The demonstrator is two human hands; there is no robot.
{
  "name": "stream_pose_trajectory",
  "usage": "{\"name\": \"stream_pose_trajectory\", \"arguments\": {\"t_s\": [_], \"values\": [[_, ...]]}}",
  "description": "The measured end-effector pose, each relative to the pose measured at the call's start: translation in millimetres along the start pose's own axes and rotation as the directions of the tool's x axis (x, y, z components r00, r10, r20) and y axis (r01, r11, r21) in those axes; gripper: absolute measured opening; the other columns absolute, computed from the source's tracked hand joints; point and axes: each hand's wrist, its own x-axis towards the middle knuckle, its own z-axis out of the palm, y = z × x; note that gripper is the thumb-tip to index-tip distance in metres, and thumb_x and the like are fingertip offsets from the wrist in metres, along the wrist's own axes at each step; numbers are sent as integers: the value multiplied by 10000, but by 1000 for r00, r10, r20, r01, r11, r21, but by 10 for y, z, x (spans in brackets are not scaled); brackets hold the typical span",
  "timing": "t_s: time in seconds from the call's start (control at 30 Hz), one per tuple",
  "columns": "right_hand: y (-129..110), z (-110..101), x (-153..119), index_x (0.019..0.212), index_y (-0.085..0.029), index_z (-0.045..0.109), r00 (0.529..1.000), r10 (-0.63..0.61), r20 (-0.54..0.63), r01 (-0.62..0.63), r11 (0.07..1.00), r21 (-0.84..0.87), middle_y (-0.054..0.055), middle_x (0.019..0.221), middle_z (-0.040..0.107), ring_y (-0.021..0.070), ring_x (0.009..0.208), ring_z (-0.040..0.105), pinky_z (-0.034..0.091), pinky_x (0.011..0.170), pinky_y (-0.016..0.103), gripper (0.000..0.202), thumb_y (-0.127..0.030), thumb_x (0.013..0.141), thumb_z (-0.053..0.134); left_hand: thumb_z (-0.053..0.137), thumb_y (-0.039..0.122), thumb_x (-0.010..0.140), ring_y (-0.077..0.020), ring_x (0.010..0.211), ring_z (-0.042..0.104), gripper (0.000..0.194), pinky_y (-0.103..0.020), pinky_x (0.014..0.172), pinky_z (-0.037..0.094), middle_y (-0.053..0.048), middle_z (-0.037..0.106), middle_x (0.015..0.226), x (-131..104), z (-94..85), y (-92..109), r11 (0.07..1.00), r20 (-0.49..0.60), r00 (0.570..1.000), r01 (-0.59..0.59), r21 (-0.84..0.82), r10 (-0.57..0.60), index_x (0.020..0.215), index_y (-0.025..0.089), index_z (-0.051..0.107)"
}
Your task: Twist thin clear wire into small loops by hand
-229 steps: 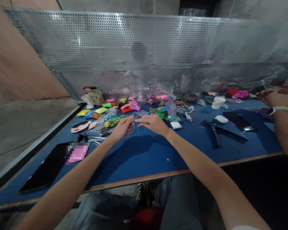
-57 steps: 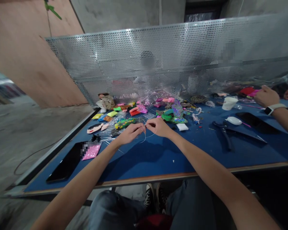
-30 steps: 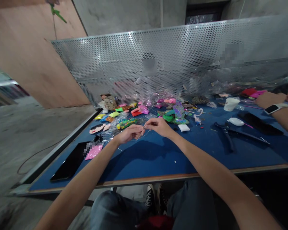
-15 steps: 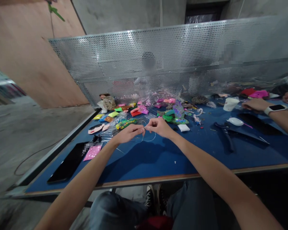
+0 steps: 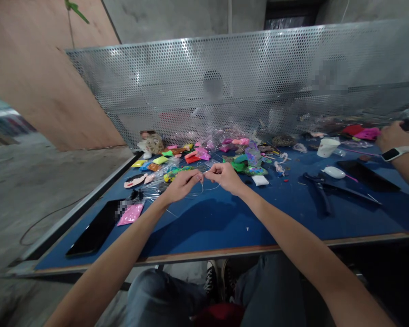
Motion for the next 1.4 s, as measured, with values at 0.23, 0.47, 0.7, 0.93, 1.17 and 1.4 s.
{"name": "stream_pose_trajectory", "arguments": {"t_s": [0.23,0.47,0.7,0.93,1.17,1.4], "values": [[51,-26,5,769,-180,614,995,-88,56,90,995,-39,-7,651,617,132,590,555,413,577,267,232,-390,836,687,526,475,987,-115,652,482,385,-232,632,358,-7,606,751,14,31,-37,999,-2,999,32,0,-32,853,140,660],[144,0,16,804,-170,653,999,-8,31,6,998,61,-6,664,623,129,612,566,433,603,271,224,-384,806,719,686,443,895,-118,654,532,285,-234,651,406,-21,693,801,16,77,-116,993,-213,975,87,75,-70,919,161,720],[255,-11,35,771,-148,669,969,199,148,-233,933,274,-8,608,617,96,533,503,372,526,247,264,-375,719,793,732,451,871,-104,591,469,306,-247,639,414,-45,727,848,7,141,-171,993,-313,949,-4,122,43,997,174,758],[228,-40,29,794,-156,661,967,146,210,-180,971,154,-25,601,591,98,546,495,351,541,247,264,-402,774,753,750,410,865,-118,653,571,245,-254,668,441,-73,765,918,1,135,-163,994,-328,940,-63,91,90,947,182,786],[100,-107,-9,948,-173,689,993,-51,106,66,987,-144,-6,697,598,127,590,478,349,577,273,252,-410,898,621,735,402,882,-114,649,601,219,-247,654,446,-62,778,909,1,63,-162,993,-332,941,-36,113,71,929,198,800],[32,-32,-36,1003,-190,729,950,-308,60,309,884,-352,45,880,665,155,714,520,410,672,290,242,-403,922,647,711,365,905,-136,741,677,236,-241,713,497,-46,778,915,0,-31,-291,982,-243,968,-14,188,61,1065,196,753]]}}
